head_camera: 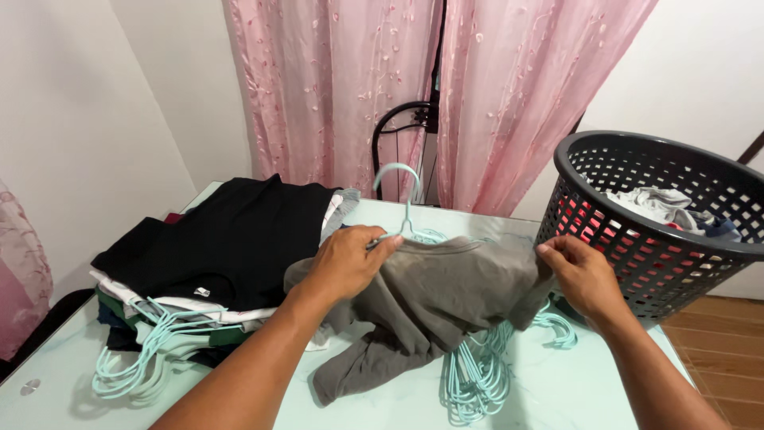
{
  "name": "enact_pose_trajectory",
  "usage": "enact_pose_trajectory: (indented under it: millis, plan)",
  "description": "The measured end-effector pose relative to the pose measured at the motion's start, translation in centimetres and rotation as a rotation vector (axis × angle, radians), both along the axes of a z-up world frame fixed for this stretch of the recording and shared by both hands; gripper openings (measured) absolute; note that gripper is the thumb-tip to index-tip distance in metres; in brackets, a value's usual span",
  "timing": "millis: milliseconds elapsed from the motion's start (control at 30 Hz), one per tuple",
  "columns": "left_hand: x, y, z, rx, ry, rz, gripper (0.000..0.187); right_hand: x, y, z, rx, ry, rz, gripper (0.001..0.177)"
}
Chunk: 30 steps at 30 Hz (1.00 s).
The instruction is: The person hangs a black t-shirt and a grey t-shirt on light blue plastic hangers. They pick up each shirt, place it on a hanger, and then set the hanger with the shirt onto a pile of clothes on the table.
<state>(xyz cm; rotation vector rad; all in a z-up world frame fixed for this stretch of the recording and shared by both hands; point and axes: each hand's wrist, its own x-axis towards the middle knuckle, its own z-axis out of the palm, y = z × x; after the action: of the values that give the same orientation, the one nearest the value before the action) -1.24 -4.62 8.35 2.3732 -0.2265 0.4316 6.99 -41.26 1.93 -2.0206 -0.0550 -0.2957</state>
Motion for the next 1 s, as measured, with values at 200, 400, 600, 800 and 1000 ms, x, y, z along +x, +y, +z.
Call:
enact_pose_trajectory:
  millis: [200, 400, 600, 800, 1000]
  plan:
    - [1.5, 0.1, -0.1, -0.099, -0.221, 0.013, 0.046, -1.1, 0.8, 0.6, 0.113, 0.041, 0.062, 0.044]
    - [1.8, 0.1, 1.0, -0.106, -0.161, 0.112, 0.045, -1.1, 0.4, -0.9, 0.413, 0.166, 0.195, 0.052]
    - [2.0, 0.5, 2.0, -0.027, -0.205, 0.149, 0.047, -0.6, -1.0, -2.6, 0.171, 0.199, 0.113, 0.032]
    - [2.0, 1.7, 3.3, 0.018, -0.174, 0.256, 0.051, -0.5, -3.2, -2.4, 0.043, 0.076, -0.215, 0.027]
    - [1.8, 1.5, 3.5, -0.009, -0.212, 0.247, 0.048, -0.9, -1.8, -0.2, -0.01, -0.072, -0.356, 0.026]
